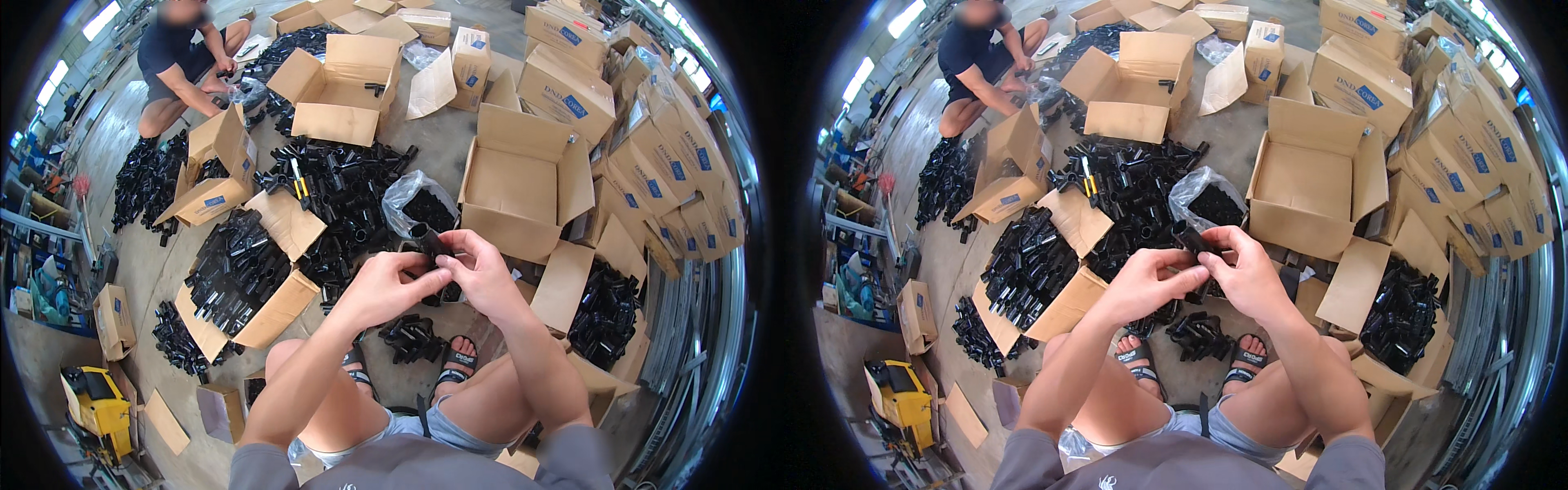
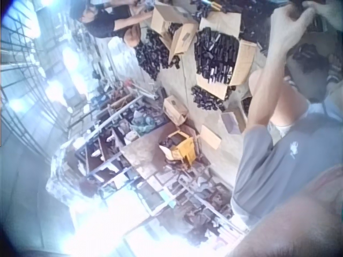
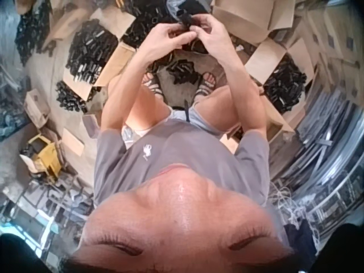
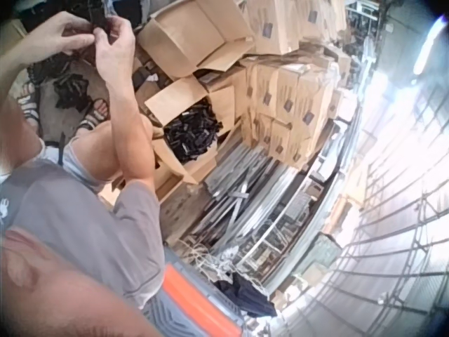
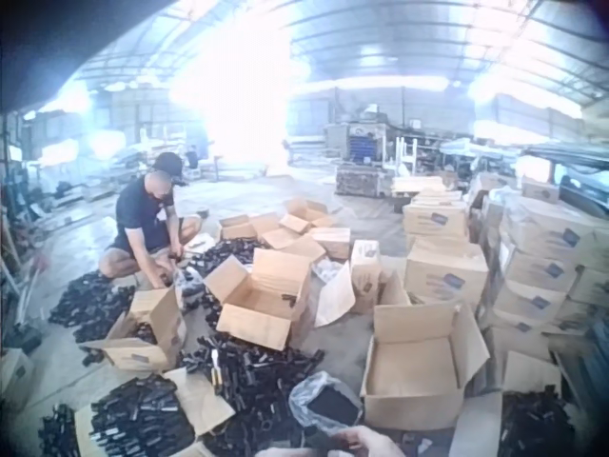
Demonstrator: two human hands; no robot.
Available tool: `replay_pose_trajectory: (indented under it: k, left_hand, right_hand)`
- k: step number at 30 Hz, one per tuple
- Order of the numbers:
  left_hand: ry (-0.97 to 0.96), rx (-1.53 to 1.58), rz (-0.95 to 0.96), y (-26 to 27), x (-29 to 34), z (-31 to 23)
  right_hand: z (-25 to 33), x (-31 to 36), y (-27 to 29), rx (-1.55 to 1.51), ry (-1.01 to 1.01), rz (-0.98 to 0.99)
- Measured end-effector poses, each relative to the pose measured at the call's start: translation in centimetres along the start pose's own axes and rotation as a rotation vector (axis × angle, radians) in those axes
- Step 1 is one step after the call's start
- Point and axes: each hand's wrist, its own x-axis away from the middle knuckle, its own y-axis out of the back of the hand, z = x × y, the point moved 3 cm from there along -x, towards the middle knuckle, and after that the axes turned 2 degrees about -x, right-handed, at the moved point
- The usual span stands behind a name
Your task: The person joins small black metal pieces with screws and sorts them into boxes.
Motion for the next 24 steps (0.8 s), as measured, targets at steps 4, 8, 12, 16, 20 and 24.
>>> replay_pose_trajectory:
  k: [4,8,12,16,20,24]
  left_hand:
    - [0.027,0.343,-0.167,0.6,-0.2,1.7]
    - [-0.126,0.565,-0.170,-1.0,-0.6,2.0]
    - [-0.050,0.813,-0.120,-2.7,-0.7,2.5]
    - [-0.035,0.791,-0.148,-2.0,-1.2,3.4]
    - [-0.013,0.976,-0.196,-0.4,-1.0,2.9]
    - [-0.014,1.059,-0.389,1.3,-2.6,5.0]
  right_hand:
    - [1.6,0.6,-0.4,-0.266,-0.148,0.044]
    - [1.0,0.7,-0.5,-0.609,-0.208,0.103]
    - [0.4,0.6,-0.8,-0.467,-0.207,-0.049]
    - [0.5,-0.9,-0.4,0.063,0.092,-0.244]
    - [-3.2,-5.9,2.3,0.004,-0.100,-0.261]
    - [-16.3,-10.1,5.3,0.923,-0.104,-0.135]
